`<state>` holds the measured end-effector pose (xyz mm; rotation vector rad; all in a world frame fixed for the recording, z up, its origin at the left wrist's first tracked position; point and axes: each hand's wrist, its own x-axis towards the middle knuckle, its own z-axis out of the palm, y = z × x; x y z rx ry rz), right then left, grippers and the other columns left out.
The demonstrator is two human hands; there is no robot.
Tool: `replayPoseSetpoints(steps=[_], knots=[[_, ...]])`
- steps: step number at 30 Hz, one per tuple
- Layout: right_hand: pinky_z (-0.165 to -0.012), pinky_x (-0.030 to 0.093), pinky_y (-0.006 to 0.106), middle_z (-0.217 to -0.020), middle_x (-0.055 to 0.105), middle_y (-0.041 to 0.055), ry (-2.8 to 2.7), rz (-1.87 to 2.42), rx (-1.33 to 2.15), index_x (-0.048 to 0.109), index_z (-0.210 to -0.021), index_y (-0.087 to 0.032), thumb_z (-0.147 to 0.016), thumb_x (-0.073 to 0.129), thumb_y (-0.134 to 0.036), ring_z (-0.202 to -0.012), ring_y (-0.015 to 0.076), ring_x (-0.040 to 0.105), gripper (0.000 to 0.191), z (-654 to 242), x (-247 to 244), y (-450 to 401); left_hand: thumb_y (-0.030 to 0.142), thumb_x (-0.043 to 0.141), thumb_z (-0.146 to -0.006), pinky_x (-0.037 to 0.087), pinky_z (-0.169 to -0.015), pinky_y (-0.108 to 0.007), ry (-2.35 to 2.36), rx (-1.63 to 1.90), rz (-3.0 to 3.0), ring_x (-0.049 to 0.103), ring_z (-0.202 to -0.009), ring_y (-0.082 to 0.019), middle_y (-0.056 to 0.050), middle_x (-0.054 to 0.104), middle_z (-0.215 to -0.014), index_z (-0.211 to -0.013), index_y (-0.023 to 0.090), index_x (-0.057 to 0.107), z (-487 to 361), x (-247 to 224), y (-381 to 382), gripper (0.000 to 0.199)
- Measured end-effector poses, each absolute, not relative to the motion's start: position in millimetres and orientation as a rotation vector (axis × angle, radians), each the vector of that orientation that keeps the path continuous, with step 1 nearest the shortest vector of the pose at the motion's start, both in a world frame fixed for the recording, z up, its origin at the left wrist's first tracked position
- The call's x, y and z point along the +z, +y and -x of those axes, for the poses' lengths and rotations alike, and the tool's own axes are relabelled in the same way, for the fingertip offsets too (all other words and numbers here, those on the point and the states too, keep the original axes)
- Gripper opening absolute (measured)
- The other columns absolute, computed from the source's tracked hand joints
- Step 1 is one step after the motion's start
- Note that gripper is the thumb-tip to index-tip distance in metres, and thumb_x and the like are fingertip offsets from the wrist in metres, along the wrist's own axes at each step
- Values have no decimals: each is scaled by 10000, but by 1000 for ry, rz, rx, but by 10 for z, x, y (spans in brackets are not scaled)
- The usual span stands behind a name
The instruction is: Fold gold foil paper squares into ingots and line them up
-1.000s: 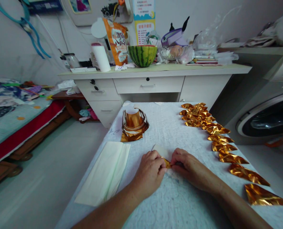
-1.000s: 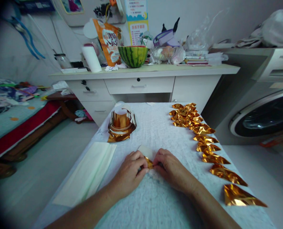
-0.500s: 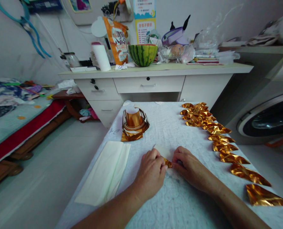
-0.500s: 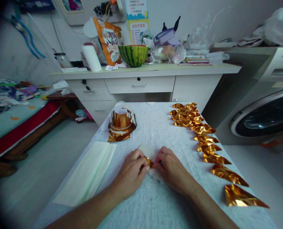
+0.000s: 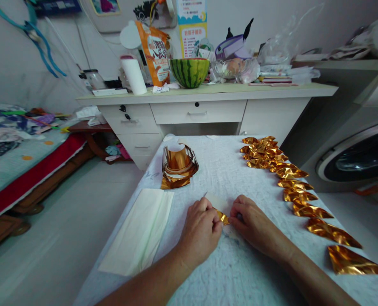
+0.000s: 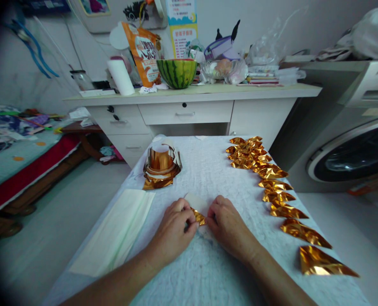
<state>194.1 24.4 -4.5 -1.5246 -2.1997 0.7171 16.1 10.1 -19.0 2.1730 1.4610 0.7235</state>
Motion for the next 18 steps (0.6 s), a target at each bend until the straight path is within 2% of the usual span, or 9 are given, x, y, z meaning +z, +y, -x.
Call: replayPoseSetpoints(steps=[7,18], knots=[[-681,428,291,-804,552,50,-2209,1561,651,570,-653,-176,-819,577,-84,-779,183,535,190,-1914,-65,250,88,587,-778,416,-795,-346,1479,699,-2167,521,-879,-196,-22,517,-858,-680,182,567,-162,-178,99,138],[-731,417,312,-823,564,72,-2273,1599,540,579,-676,-165,-853,527,-94,-793,198,518,197,-1895,-168,250,102,548,-835,408,-816,-354,1516,607,-2238,514,-910,-210,-38,526,-894,-728,175,565,-159,-194,115,131]])
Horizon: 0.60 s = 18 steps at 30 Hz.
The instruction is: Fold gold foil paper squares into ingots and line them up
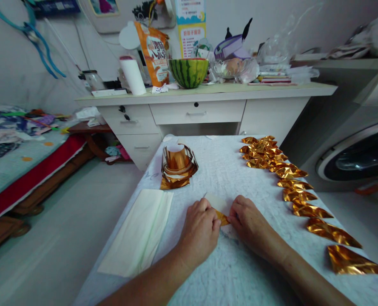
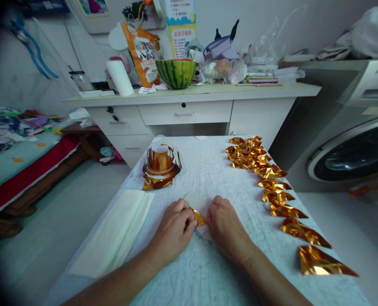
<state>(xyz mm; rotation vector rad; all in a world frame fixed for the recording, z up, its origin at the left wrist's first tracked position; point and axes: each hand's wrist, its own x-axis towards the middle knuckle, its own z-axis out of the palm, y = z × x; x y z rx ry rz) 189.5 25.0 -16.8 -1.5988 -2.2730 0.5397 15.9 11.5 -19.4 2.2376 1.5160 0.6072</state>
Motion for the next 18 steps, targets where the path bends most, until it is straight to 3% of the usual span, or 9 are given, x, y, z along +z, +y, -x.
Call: replayPoseSetpoints(steps=[7,18], knots=[[-739,415,313,-842,561,74,-2279,1605,541,575,-693,-173,-854,529,-112,-811,205,519,178,-1897,-188,258,120,583,-826,385,-800,-353,1514,589,-2229,516,-917,-214,-27,540,-922,-813,194,571,-143,-153,115,76],[-775,405,327,-890,558,66,-2269,1615,538,610,-789,-185,-834,532,-83,-860,215,514,136,-1862,-138,219,129,586,-839,371,-871,-386,1334,620,-2128,542,-977,-204,-13,572,-949,-935,291,721,-58,-150,166,232]])
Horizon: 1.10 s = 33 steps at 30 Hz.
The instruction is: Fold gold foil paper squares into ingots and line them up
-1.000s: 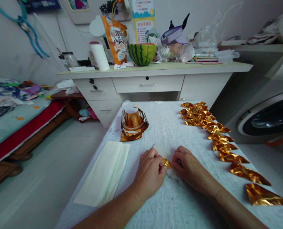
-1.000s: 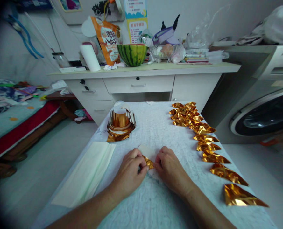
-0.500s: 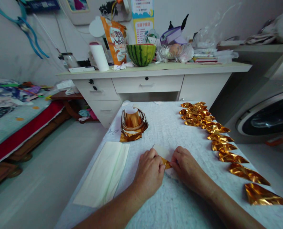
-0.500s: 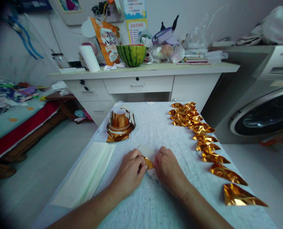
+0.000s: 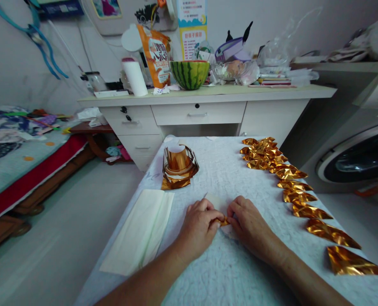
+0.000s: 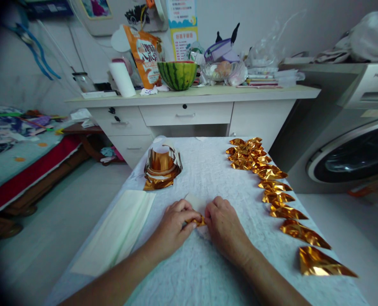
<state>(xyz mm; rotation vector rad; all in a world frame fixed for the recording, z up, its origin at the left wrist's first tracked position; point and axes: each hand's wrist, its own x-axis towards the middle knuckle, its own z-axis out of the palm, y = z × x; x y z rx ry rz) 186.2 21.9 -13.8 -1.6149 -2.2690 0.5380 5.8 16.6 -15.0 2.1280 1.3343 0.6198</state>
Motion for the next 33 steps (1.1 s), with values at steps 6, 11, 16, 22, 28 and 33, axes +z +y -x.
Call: replayPoseSetpoints(steps=[6,11,16,22,28,33], knots=[[-762,394,364,-930,549,80,-2307,1661,438,610,-838,-187,-860,577,-226,-875,247,499,55,-1813,-91,166,156,609,-834,385,-866,-373,1327,581,-2117,546,-964,-200,-5,576,-947,-911,283,718,-47,-147,218,184],[-754,381,392,-947,545,87,-2302,1734,299,597,-855,-192,-841,616,-328,-883,272,493,138,-1786,-121,140,137,627,-813,386,-877,-368,1331,554,-2099,540,-982,-203,-4,580,-971,-932,270,703,-38,-119,227,194],[-760,379,382,-965,547,83,-2242,1768,232,572,-910,-196,-820,639,-340,-905,271,499,182,-1803,-136,135,130,621,-817,383,-882,-362,1317,556,-2091,539,-987,-200,-6,580,-978,-939,267,703,-40,-96,223,200],[-770,384,381,-1039,554,85,-2220,1814,286,562,-1069,-221,-788,639,-241,-938,274,514,292,-1911,-120,175,151,629,-822,381,-888,-358,1319,554,-2083,535,-986,-195,-4,576,-978,-940,277,710,-34,-108,213,191],[-806,386,411,-1108,558,105,-2224,1819,316,533,-1222,-257,-772,631,-212,-984,299,517,463,-2053,-144,229,130,617,-819,387,-892,-363,1312,563,-2086,540,-985,-198,-5,577,-980,-952,284,711,-35,-121,217,225],[-821,393,403,-1114,563,99,-2198,1774,345,520,-1228,-249,-763,627,-200,-991,284,519,480,-2126,-177,273,119,614,-818,388,-892,-369,1310,569,-2099,544,-986,-203,-7,579,-977,-958,285,715,-24,-121,205,240]])
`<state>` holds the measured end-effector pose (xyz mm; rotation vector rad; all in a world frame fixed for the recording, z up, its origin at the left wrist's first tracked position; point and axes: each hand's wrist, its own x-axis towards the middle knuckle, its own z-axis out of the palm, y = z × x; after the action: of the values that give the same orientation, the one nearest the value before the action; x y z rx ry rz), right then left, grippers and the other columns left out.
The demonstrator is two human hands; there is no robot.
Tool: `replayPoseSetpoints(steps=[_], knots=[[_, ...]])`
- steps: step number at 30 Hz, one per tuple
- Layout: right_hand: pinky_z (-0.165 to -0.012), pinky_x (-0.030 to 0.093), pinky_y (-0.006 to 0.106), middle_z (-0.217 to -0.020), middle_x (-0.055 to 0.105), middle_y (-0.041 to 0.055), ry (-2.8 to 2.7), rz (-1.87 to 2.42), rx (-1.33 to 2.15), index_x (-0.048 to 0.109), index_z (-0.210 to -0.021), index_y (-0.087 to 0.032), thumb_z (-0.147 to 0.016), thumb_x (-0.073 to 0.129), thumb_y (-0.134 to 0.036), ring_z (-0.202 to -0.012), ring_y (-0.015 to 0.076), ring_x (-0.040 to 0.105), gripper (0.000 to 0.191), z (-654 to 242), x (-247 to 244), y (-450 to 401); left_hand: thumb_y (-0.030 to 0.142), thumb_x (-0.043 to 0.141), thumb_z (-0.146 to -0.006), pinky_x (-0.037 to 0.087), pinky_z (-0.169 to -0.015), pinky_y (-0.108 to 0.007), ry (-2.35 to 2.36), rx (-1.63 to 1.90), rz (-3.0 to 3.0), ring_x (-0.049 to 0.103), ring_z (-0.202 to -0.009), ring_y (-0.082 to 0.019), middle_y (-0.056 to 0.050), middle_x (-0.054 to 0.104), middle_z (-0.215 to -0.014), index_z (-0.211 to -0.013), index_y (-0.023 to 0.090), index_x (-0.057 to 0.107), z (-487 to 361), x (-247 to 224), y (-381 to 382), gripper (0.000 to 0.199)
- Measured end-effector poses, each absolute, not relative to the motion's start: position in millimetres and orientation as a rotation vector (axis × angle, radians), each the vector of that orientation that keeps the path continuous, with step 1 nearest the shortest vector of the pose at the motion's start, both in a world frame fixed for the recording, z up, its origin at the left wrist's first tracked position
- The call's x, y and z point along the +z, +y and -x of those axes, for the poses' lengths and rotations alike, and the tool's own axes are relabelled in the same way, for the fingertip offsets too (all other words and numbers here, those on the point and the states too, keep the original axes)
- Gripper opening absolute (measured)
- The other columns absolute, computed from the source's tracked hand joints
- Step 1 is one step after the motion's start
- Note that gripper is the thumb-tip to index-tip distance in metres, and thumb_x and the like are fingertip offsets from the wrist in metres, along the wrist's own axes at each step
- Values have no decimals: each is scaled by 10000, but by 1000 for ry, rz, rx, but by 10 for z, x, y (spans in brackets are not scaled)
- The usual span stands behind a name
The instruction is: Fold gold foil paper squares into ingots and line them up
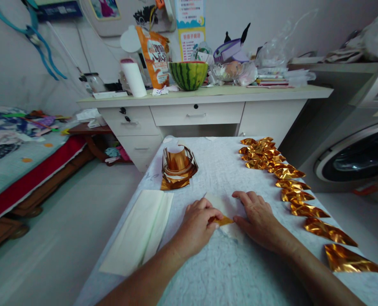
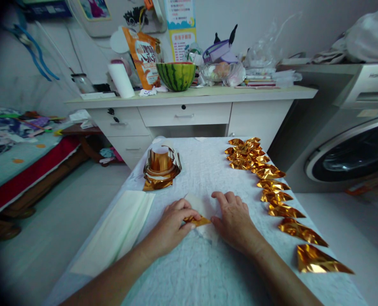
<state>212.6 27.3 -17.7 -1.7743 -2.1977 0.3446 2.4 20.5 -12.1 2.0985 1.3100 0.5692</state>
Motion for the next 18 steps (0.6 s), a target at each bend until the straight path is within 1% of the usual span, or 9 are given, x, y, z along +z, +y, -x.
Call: replayPoseSetpoints(steps=[3,5,6,8,10,12,13,16,18], knots=[[-829,402,382,-1035,562,94,-2172,1684,369,561,-1059,-198,-800,579,-188,-963,258,518,259,-2134,-172,298,123,609,-829,388,-891,-365,1286,581,-2128,546,-988,-198,-6,581,-988,-982,286,715,-3,-122,205,247],[-820,405,368,-979,552,84,-2167,1608,375,565,-935,-192,-836,548,-195,-932,242,516,101,-2115,-159,302,136,602,-847,386,-892,-360,1257,593,-2149,549,-983,-191,-7,583,-990,-990,281,716,8,-124,208,233],[-815,404,365,-967,548,80,-2169,1577,376,564,-908,-193,-848,548,-208,-924,239,513,64,-2100,-154,298,145,598,-858,386,-890,-356,1243,600,-2158,551,-976,-188,-7,585,-984,-988,278,718,10,-126,210,221],[-809,401,372,-977,548,79,-2177,1549,363,571,-940,-192,-848,585,-248,-924,245,504,108,-2067,-153,284,168,595,-877,390,-877,-346,1222,616,-2167,553,-956,-181,-6,587,-959,-968,276,723,6,-126,212,191],[-806,396,386,-1005,550,86,-2195,1562,338,579,-1006,-189,-819,643,-282,-931,258,494,218,-2039,-168,269,184,609,-875,396,-862,-337,1230,638,-2169,550,-939,-180,-5,581,-927,-911,267,726,-7,-124,215,148],[-804,392,397,-1027,552,94,-2215,1589,315,587,-1040,-189,-787,686,-305,-931,267,487,296,-2022,-190,260,185,655,-834,397,-870,-345,1319,698,-2159,538,-957,-194,-10,571,-936,-864,245,708,-20,-125,219,86],[-802,390,400,-1032,553,96,-2223,1601,312,592,-1039,-191,-780,697,-318,-930,269,485,306,-2018,-201,258,184,686,-799,396,-886,-358,1399,747,-2143,528,-981,-208,-16,567,-965,-879,235,689,-24,-129,224,95],[-794,388,399,-1048,555,99,-2233,1621,327,600,-1033,-199,-783,698,-348,-933,272,483,307,-2014,-216,258,189,745,-704,383,-950,-423,1611,877,-2069,493,-1077,-260,-46,559,-1100,-1062,218,594,-20,-158,243,389],[-790,387,396,-1061,555,98,-2234,1625,335,600,-1040,-203,-789,690,-350,-939,273,485,304,-2013,-215,260,183,726,-706,377,-979,-450,1629,899,-2024,489,-1112,-273,-67,568,-1151,-1179,207,517,-9,-186,259,517]])
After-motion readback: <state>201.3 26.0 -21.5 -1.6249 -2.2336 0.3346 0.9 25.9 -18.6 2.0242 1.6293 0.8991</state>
